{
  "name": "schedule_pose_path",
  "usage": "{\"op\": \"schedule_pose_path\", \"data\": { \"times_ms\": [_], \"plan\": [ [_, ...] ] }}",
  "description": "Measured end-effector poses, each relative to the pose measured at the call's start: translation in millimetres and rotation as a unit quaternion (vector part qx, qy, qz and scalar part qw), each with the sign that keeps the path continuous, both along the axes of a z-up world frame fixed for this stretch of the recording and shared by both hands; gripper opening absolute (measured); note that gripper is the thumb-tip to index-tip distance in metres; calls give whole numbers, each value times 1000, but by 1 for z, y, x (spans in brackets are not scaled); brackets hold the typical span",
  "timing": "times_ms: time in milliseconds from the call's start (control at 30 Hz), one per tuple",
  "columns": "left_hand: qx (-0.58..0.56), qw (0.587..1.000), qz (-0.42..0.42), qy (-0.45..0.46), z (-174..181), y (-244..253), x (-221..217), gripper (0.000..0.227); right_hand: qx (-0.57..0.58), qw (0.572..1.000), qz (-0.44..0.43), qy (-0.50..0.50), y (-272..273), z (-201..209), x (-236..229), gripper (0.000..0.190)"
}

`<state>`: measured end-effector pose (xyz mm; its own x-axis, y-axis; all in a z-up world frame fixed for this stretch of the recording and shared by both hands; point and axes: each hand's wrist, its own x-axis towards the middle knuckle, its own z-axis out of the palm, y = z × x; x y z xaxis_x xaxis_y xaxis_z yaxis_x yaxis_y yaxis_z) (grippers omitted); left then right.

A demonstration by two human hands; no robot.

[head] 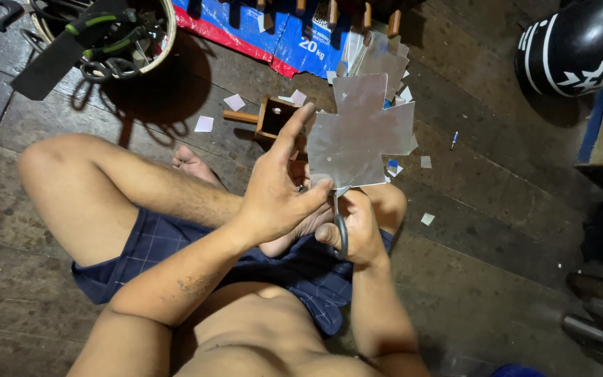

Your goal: The person marks a thin reflective sheet with a pen and then uses scissors to cut out a precise cross shape while sitting on the floor of a workshop.

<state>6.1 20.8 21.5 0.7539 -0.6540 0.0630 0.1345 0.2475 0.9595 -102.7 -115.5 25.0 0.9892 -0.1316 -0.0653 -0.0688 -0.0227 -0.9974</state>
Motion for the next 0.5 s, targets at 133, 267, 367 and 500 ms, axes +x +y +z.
{"op": "schedule_pose_path", "data": {
  "times_ms": [133,267,367,500],
  "plan": [
    [3,1000,9,-21,1,1,-2,94,-8,1000,-8,-16,6,3,5,53],
    [2,999,16,-33,-2,-1,-3,93,24,998,-23,-47,8,-13,-16,68],
    [9,999,15,-47,-1,1,-1,92,45,998,-26,-43,8,-13,-16,70],
    [16,998,16,-67,-4,1,-1,92,31,998,-36,-43,10,-1,-3,59]
  ]
}}
